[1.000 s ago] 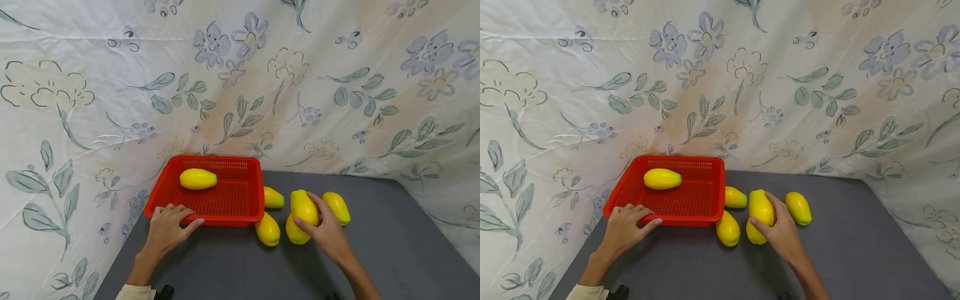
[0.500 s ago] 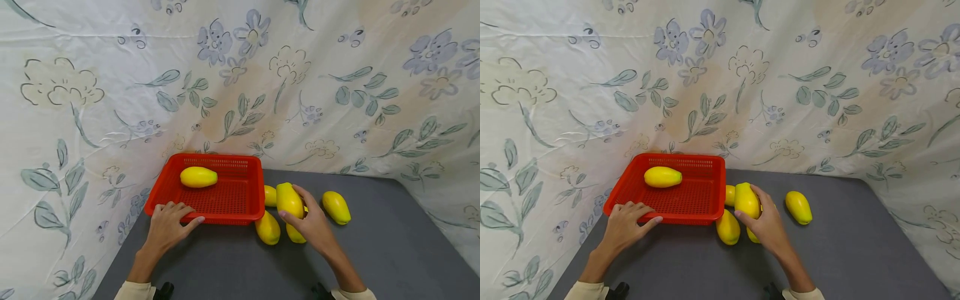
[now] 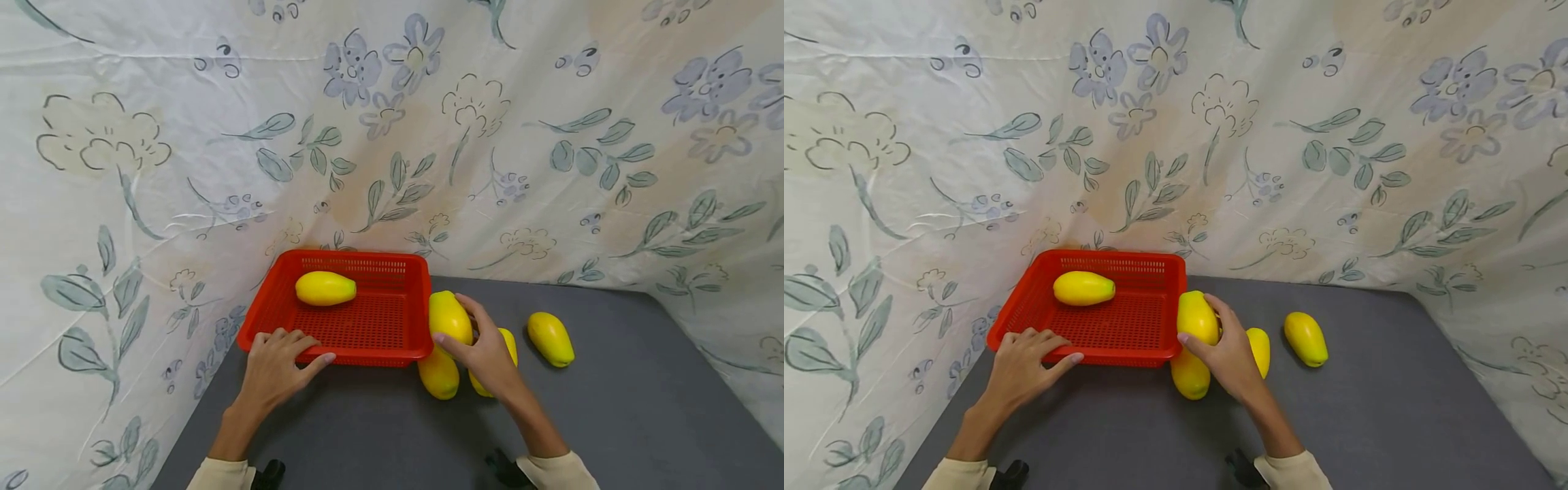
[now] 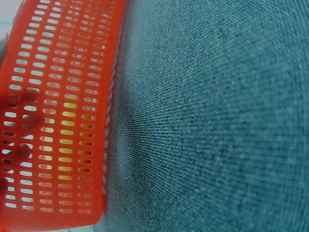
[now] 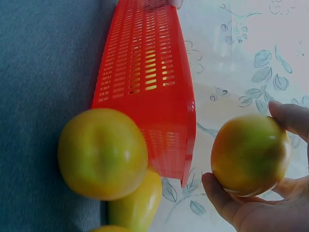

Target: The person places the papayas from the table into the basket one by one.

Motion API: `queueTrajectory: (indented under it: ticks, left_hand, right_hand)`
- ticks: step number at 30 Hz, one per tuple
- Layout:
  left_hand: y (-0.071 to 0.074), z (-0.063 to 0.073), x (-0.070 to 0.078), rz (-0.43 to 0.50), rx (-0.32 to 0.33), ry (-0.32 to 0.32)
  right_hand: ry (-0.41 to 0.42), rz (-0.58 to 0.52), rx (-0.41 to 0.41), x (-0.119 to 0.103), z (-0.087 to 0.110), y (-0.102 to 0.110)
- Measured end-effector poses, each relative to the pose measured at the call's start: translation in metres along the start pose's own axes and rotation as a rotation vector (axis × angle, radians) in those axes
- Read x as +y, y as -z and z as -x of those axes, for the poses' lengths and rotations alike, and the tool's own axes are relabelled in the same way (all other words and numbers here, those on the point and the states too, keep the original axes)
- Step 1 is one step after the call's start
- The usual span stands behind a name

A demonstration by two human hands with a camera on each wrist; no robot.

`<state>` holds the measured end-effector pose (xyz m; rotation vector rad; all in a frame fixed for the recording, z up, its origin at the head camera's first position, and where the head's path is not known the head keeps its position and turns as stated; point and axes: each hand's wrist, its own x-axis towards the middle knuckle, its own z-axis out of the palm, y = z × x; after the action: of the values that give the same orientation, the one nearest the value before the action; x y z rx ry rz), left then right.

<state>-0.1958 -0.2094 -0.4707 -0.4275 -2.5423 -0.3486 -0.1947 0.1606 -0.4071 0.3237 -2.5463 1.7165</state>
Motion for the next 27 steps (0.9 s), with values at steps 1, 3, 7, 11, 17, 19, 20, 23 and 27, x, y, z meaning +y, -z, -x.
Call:
queueTrajectory:
  ticks: [1,3,7,11,17,19,20,23,27]
  left_hand:
    - [0.000,0.000,0.000,0.000,0.003,-0.001]
    - [-0.001,-0.001,0.000,0.002,0.006,-0.002]
    - [-0.002,-0.001,0.001,0.005,0.006,-0.002]
    - [-0.002,0.000,0.001,0.001,0.000,0.000]
    - [-0.001,0.002,0.000,-0.007,-0.004,0.003]
    - [-0.001,0.002,0.000,-0.006,-0.004,0.004]
    - [-0.001,0.002,0.000,-0.005,-0.002,0.003]
    - [-0.001,0.001,0.000,-0.003,0.002,0.001]
    - [-0.001,-0.001,0.000,0.002,0.012,-0.004]
  right_hand:
    - [0.004,-0.003,0.000,0.000,-0.001,-0.001]
    - [0.010,-0.012,0.001,-0.001,-0.003,-0.004]
    - [0.011,-0.015,0.008,-0.001,-0.006,-0.009]
    - [0.000,-0.016,0.014,0.000,-0.007,-0.014]
    - [-0.004,-0.032,0.035,0.000,-0.009,-0.021]
    - [-0.003,-0.046,0.040,-0.001,-0.010,-0.022]
    - [-0.001,-0.051,0.043,-0.002,-0.010,-0.022]
    - [-0.003,-0.066,0.052,-0.003,-0.009,-0.019]
    - [0.009,-0.069,0.057,-0.003,-0.008,-0.015]
